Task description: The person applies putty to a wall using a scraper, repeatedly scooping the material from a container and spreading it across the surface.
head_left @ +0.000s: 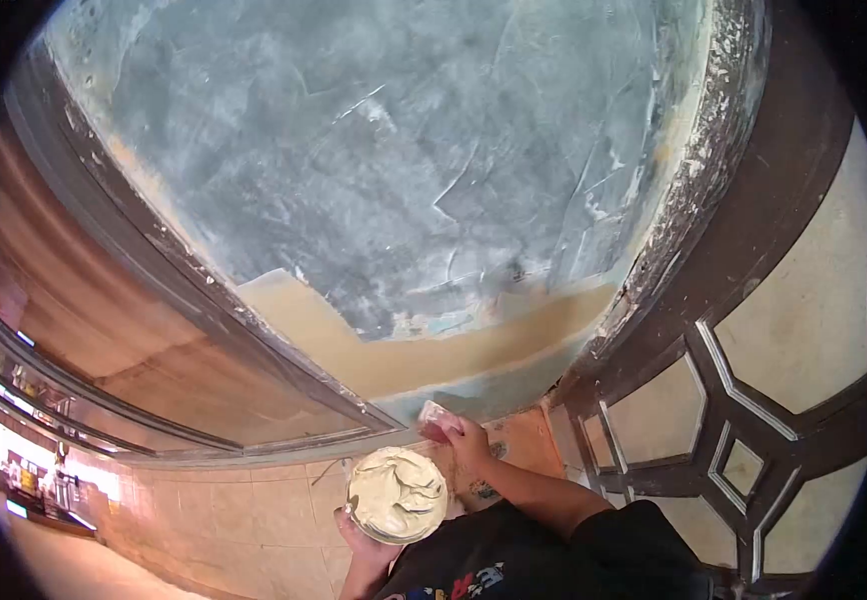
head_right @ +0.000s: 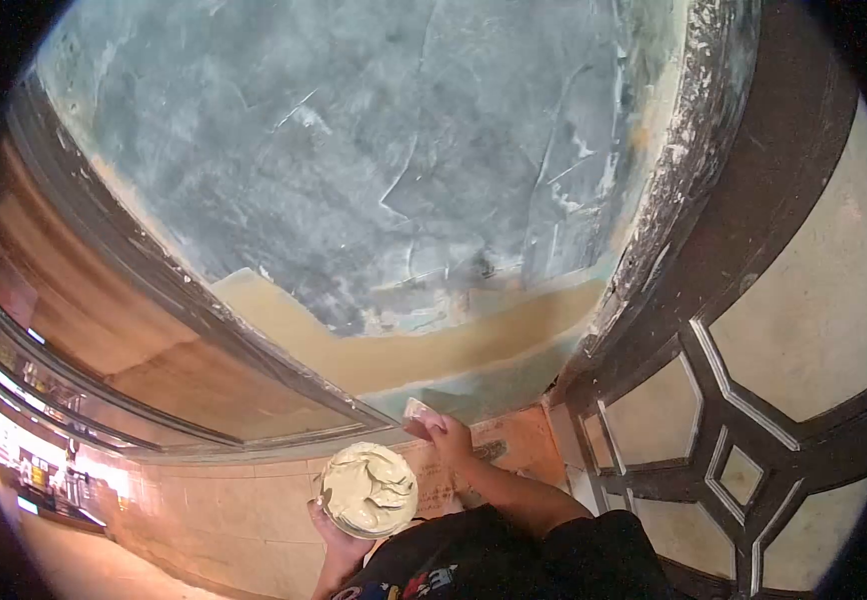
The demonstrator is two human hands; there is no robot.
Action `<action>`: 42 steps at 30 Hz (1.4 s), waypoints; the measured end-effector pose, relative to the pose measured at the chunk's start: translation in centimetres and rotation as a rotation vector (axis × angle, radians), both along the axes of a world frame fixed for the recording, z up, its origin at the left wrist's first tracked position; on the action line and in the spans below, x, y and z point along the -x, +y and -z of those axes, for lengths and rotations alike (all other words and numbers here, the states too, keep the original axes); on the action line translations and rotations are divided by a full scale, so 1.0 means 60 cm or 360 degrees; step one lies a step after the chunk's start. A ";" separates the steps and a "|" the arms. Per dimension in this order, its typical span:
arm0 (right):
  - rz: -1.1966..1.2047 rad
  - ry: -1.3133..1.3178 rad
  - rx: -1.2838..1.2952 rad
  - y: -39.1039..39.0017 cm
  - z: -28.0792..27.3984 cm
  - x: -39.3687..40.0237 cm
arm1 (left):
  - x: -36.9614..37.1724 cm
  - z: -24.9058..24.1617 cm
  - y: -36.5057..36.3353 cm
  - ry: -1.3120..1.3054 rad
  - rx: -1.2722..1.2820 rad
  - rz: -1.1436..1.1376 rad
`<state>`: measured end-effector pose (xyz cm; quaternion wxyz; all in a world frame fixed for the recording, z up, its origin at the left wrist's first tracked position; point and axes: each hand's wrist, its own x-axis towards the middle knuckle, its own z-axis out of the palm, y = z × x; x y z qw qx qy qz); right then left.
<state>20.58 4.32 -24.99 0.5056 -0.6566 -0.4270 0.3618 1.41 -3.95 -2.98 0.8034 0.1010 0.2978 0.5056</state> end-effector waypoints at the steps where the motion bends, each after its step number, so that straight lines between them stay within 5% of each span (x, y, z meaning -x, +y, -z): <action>1: -0.0056 -0.0215 -0.0147 0.006 -0.048 0.008 | 0.010 0.000 0.000 0.0038 -0.0006 -0.0025; 10: -0.0322 0.0173 -0.0372 0.106 -0.242 0.099 | 0.079 0.025 0.015 0.0059 -0.0124 0.0043; 20: -0.0519 0.1458 -0.0580 0.142 -0.548 0.158 | 0.113 0.037 0.035 -0.0035 -0.0137 0.0043; 23: -0.0572 0.1567 -0.0640 0.162 -0.585 0.180 | 0.119 0.041 0.036 -0.0140 -0.0099 0.0060; 27: -0.0433 0.1703 -0.0556 0.163 -0.530 0.199 | 0.129 0.038 0.034 -0.0088 -0.0046 0.0056; 35: -0.0029 0.1326 0.0075 0.108 -0.057 0.171 | 0.157 0.046 0.033 -0.0017 0.0023 -0.0094; 38: 0.0013 0.1072 0.0325 0.070 0.060 0.113 | 0.157 0.040 0.034 -0.0004 0.0014 -0.0107; 39: -0.0045 0.0507 0.0303 0.060 0.107 0.094 | 0.162 0.051 0.035 -0.0037 0.0026 -0.0095; 40: -0.0098 -0.0062 0.0282 0.055 0.129 0.084 | 0.164 0.059 0.037 -0.0036 0.0026 -0.0076; 42: -0.0092 -0.0190 -0.0009 0.031 0.002 0.083 | 0.163 0.070 0.041 -0.0063 0.0056 -0.0104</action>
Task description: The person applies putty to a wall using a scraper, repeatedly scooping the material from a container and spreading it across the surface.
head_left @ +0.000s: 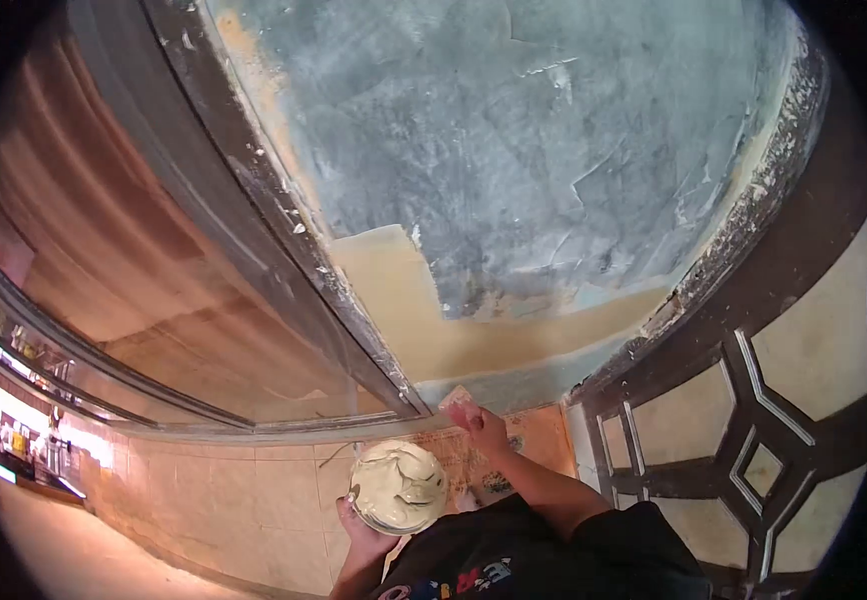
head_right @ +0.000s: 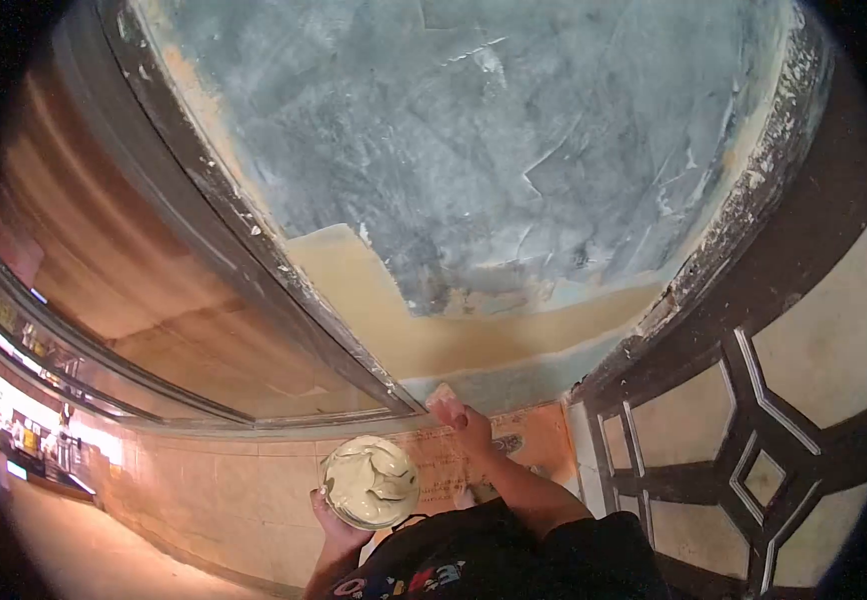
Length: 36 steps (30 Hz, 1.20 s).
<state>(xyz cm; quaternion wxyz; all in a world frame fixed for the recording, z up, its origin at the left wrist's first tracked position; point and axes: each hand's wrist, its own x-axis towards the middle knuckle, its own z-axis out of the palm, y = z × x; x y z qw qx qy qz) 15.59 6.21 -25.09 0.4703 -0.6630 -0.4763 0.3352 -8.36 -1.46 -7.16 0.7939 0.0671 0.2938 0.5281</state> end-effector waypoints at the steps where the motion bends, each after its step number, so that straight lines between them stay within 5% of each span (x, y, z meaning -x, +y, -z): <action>1: -0.0032 -0.0125 -0.0294 0.002 -0.064 0.004 | -0.008 -0.008 0.004 0.0013 0.0007 0.0031; 4: -0.0309 -0.0323 -0.0061 0.035 -0.093 0.016 | -0.032 -0.027 0.018 0.0127 -0.0070 0.0095; 5: -0.0336 -0.0299 -0.0142 0.041 -0.136 0.024 | -0.039 -0.049 0.017 0.0951 -0.0516 0.0294; 6: -0.0364 -0.0276 -0.0223 0.045 -0.187 0.031 | -0.043 -0.039 0.022 0.0941 -0.0517 0.0320; 8: -0.0328 -0.0349 -0.0237 0.063 -0.226 0.032 | -0.054 -0.011 0.038 -0.0034 -0.0119 0.0300; 12: -0.0119 -0.0344 -0.0321 0.085 -0.233 -0.069 | -0.075 -0.004 0.049 -0.0033 -0.0148 0.0380; 14: -0.0129 0.0729 -0.0747 0.082 -0.237 -0.145 | -0.086 -0.004 0.047 -0.0033 -0.0121 0.0364; 16: -0.0036 0.0593 -0.0900 0.050 -0.229 -0.247 | -0.095 -0.005 0.043 0.0010 -0.0134 0.0346; 18: 0.0534 -0.0746 -0.0187 0.001 -0.239 -0.320 | -0.097 0.003 0.035 -0.0146 -0.0040 0.0318; 21: 0.0755 -0.0937 -0.0102 -0.046 -0.150 -0.402 | -0.111 0.001 0.026 -0.0168 -0.0035 0.0285; 24: 0.0746 -0.0773 -0.0119 -0.095 -0.129 -0.418 | -0.132 -0.005 0.013 -0.0068 0.0027 0.0217; 26: 0.0614 -0.0102 0.0053 -0.124 -0.167 -0.393 | -0.153 -0.019 0.012 -0.0091 -0.0028 0.0213; 27: 0.0601 -0.0108 0.0055 -0.125 -0.180 -0.382 | -0.162 -0.025 0.011 -0.0106 -0.0019 0.0230; 29: 0.0541 0.0718 -0.0147 -0.126 -0.202 -0.358 | -0.181 -0.036 0.015 -0.0144 -0.0024 0.0264; 36: -0.0169 0.0879 0.0361 -0.095 -0.322 -0.373 | -0.241 -0.023 0.005 -0.0045 -0.0025 0.0194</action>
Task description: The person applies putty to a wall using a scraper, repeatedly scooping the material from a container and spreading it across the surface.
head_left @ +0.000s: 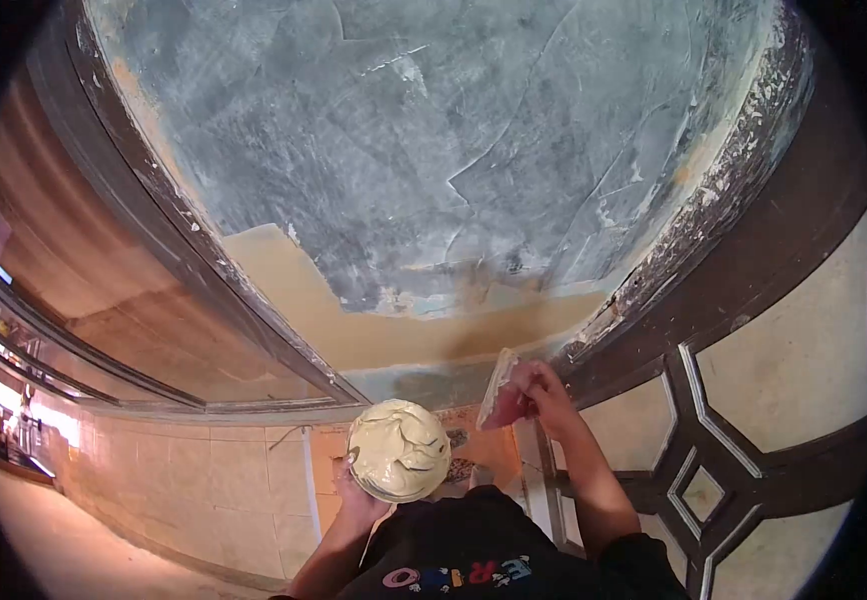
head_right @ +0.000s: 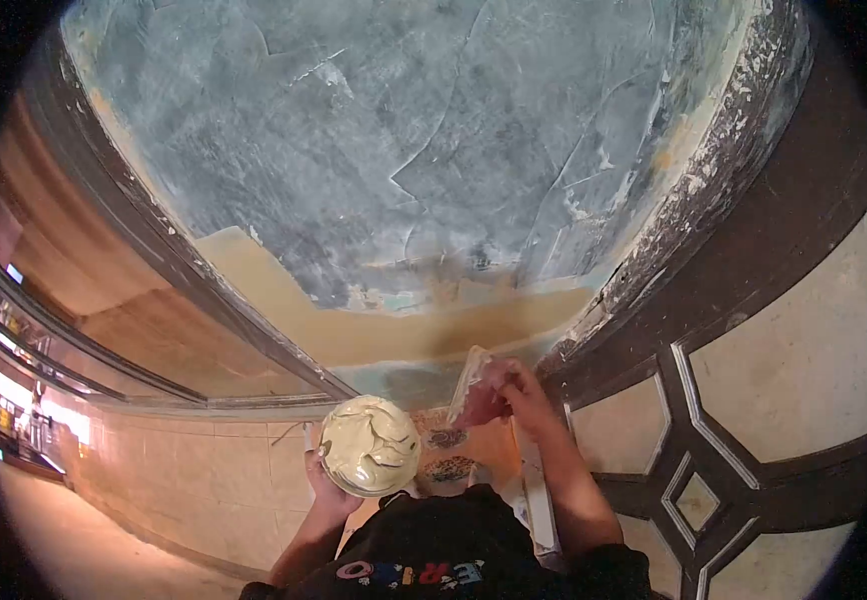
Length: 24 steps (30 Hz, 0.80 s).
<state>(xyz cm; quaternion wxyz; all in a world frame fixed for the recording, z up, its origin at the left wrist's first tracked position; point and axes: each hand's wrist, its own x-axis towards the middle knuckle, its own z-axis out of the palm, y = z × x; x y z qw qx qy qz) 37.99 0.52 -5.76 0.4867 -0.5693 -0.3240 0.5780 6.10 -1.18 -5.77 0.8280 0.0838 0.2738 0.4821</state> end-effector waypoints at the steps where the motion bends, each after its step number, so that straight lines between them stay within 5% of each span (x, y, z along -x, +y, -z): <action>1: -0.0007 -0.0003 0.0006 0.002 -0.006 0.004 | -0.012 -0.013 -0.002 -0.0007 -0.0039 0.0013; 3: -0.0267 0.0381 0.0094 0.004 -0.011 0.015 | -0.026 -0.002 -0.008 0.0025 -0.0069 -0.0027; 7: -0.0634 0.0321 0.0435 -0.002 0.008 0.022 | -0.052 -0.007 -0.017 -0.0009 -0.0029 -0.0129; 14: -0.0565 0.0243 0.0470 -0.010 0.010 0.012 | -0.073 -0.016 -0.026 -0.0142 -0.0104 -0.0228; 16: -0.0713 -0.0087 -0.0156 -0.003 0.028 -0.011 | -0.074 -0.012 -0.022 -0.0340 -0.0103 -0.0158; 24: -0.0701 -0.0760 -0.0632 -0.003 -0.088 -0.047 | -0.083 0.007 -0.029 -0.0432 -0.0147 -0.0130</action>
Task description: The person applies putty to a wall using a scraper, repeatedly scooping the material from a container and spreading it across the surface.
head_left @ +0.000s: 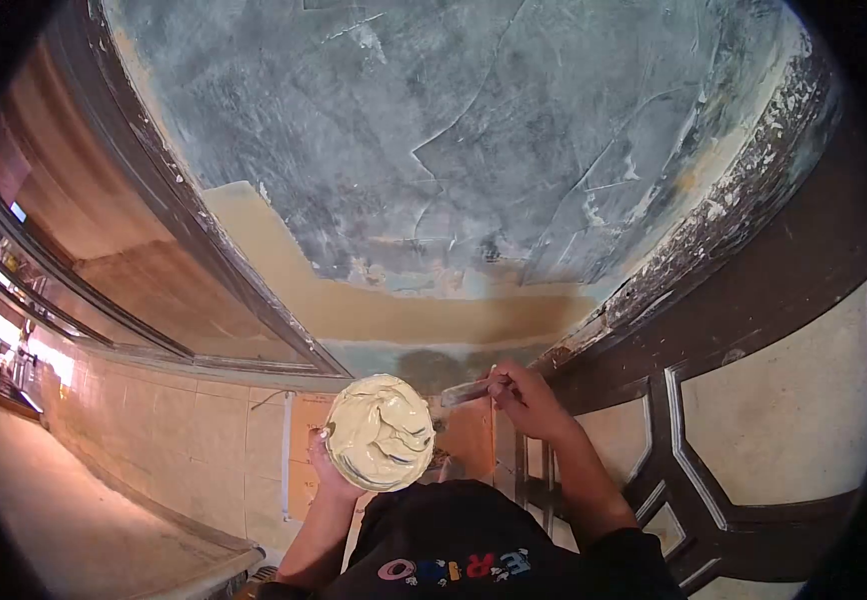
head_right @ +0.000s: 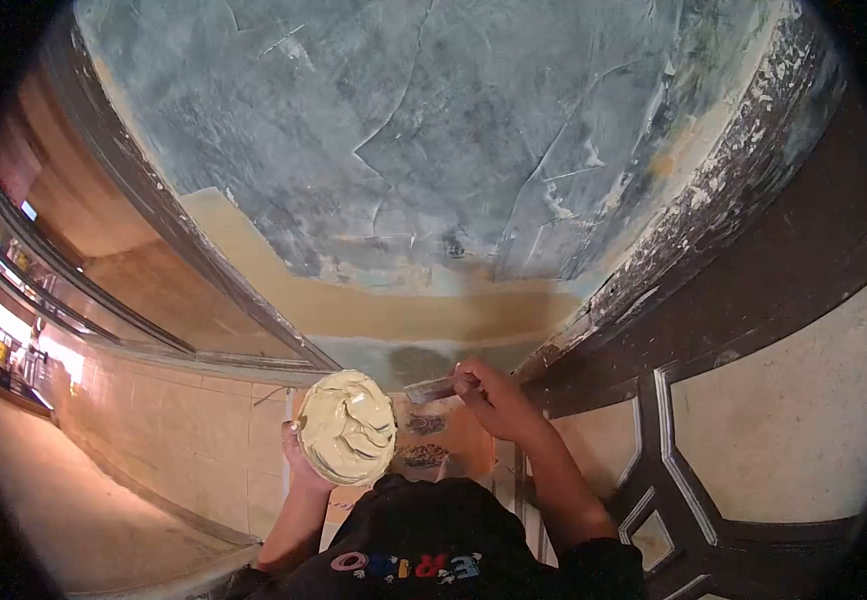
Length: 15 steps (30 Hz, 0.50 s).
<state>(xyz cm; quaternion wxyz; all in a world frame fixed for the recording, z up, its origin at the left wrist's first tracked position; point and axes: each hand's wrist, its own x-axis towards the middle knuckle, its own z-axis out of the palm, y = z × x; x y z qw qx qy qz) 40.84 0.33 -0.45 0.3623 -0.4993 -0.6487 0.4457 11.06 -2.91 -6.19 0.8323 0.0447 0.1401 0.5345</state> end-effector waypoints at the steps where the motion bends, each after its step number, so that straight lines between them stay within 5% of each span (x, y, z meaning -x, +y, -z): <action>1: -0.0039 0.0056 -0.0119 0.000 -0.005 -0.001 | -0.005 -0.003 -0.002 0.0073 0.0009 -0.0055; 15: -0.0017 -0.0169 -0.0559 -0.011 -0.016 0.010 | -0.023 -0.011 -0.012 0.0076 0.0030 -0.0088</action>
